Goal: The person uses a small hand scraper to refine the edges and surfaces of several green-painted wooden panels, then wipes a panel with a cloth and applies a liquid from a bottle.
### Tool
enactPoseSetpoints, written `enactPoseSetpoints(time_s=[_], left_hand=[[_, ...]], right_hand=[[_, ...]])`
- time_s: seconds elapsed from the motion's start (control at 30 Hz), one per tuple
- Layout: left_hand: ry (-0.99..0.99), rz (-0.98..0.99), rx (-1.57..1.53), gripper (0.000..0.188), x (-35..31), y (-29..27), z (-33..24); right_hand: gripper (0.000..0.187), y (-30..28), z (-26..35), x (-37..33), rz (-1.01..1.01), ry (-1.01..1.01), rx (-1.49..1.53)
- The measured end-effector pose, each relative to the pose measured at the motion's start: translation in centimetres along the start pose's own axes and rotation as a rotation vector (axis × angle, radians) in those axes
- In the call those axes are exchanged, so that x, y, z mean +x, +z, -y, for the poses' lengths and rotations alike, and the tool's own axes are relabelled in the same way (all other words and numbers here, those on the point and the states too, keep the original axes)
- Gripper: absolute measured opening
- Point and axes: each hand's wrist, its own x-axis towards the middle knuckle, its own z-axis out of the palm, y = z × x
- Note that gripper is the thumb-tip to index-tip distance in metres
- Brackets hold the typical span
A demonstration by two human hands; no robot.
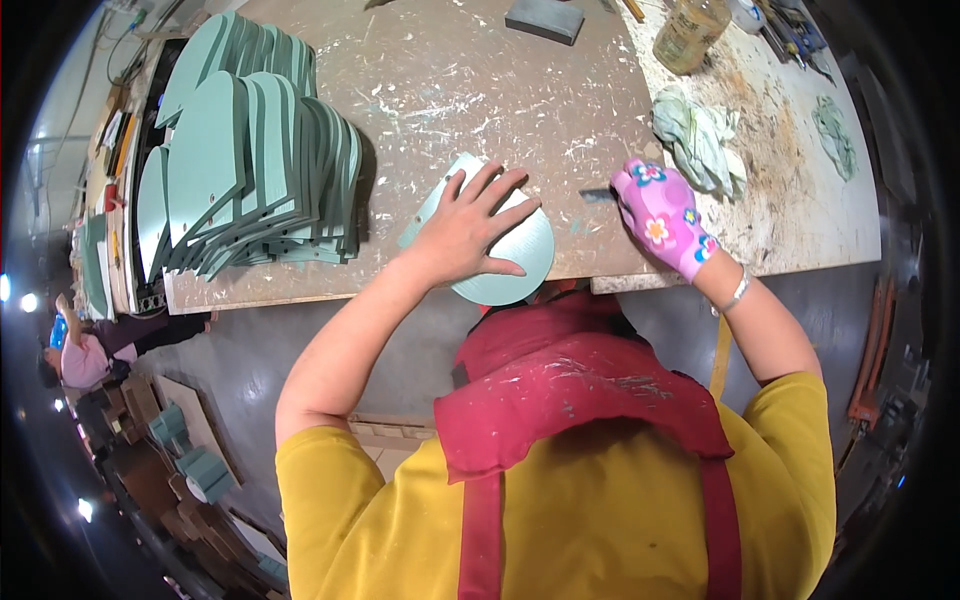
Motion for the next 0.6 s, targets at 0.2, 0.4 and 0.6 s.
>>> enactPoseSetpoints(time_s=[0.2,0.4,0.6], left_hand=[[0.035,0.087,0.023,0.08,-1.2,-1.3,-0.5],[-0.124,-0.092,0.046,0.092,-2.4,2.0,-4.1],[0.035,0.019,0.071,0.086,-5.0,1.1,-3.4]], right_hand=[[0.017,-0.4,3.1,-2.9,0.016,0.169,0.017],[0.018,1.0,3.7,-4.1,0.029,0.292,0.091],[0.019,1.4,5.8,-5.0,-0.044,0.381,0.271]])
